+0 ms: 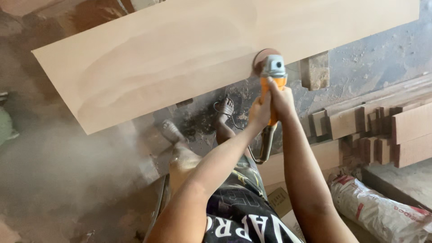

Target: The person uses an electric angle grinder with a sanding disc to smooth the surface of a long wooden plank resting on a workbench. They move the tool back and forth along the length of the plank, then flip it over to sand the other side.

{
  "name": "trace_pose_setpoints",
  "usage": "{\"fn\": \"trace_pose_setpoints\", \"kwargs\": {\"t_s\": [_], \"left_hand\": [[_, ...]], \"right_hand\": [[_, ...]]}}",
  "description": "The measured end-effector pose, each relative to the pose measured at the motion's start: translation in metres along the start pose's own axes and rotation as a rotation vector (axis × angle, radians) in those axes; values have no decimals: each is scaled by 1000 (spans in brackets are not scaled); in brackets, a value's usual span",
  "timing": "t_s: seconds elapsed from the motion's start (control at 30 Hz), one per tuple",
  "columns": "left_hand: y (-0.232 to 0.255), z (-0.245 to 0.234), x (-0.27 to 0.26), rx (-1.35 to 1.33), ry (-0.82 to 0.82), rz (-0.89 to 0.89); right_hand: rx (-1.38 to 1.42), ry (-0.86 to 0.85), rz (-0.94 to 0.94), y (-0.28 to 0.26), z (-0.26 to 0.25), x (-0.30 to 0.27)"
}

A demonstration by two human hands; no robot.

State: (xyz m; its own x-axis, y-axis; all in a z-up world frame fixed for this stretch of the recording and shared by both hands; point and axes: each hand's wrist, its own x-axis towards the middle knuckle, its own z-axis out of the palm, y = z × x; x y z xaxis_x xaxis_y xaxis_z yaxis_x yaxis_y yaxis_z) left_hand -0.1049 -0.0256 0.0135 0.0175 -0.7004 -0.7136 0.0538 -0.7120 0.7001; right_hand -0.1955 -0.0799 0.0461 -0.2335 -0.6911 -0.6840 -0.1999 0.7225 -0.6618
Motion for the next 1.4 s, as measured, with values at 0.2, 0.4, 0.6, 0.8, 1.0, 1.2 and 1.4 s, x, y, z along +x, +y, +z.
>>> {"fn": "trace_pose_setpoints", "kwargs": {"t_s": [0.2, 0.4, 0.6, 0.8, 1.0, 1.2, 1.4], "left_hand": [[4, -12, 0, -106, -46, 29], [-1, -71, -41, -176, -319, 90], [48, -112, -66, -32, -568, 78], [78, -100, -89, 294, -547, 129], [92, -47, -83, 477, -610, 247], [97, 22, -63, 528, -619, 180], [100, 26, -42, 716, -522, 134]], "right_hand": [[149, 34, -86, -6, 7, -8], [298, 99, -99, -32, 35, -55], [259, 132, -190, -65, 42, -108], [229, 252, -196, -77, 18, -141], [396, 281, -209, -75, -34, -133], [403, 285, -286, -67, -104, -91], [314, 323, -238, -69, -181, -56]]}}
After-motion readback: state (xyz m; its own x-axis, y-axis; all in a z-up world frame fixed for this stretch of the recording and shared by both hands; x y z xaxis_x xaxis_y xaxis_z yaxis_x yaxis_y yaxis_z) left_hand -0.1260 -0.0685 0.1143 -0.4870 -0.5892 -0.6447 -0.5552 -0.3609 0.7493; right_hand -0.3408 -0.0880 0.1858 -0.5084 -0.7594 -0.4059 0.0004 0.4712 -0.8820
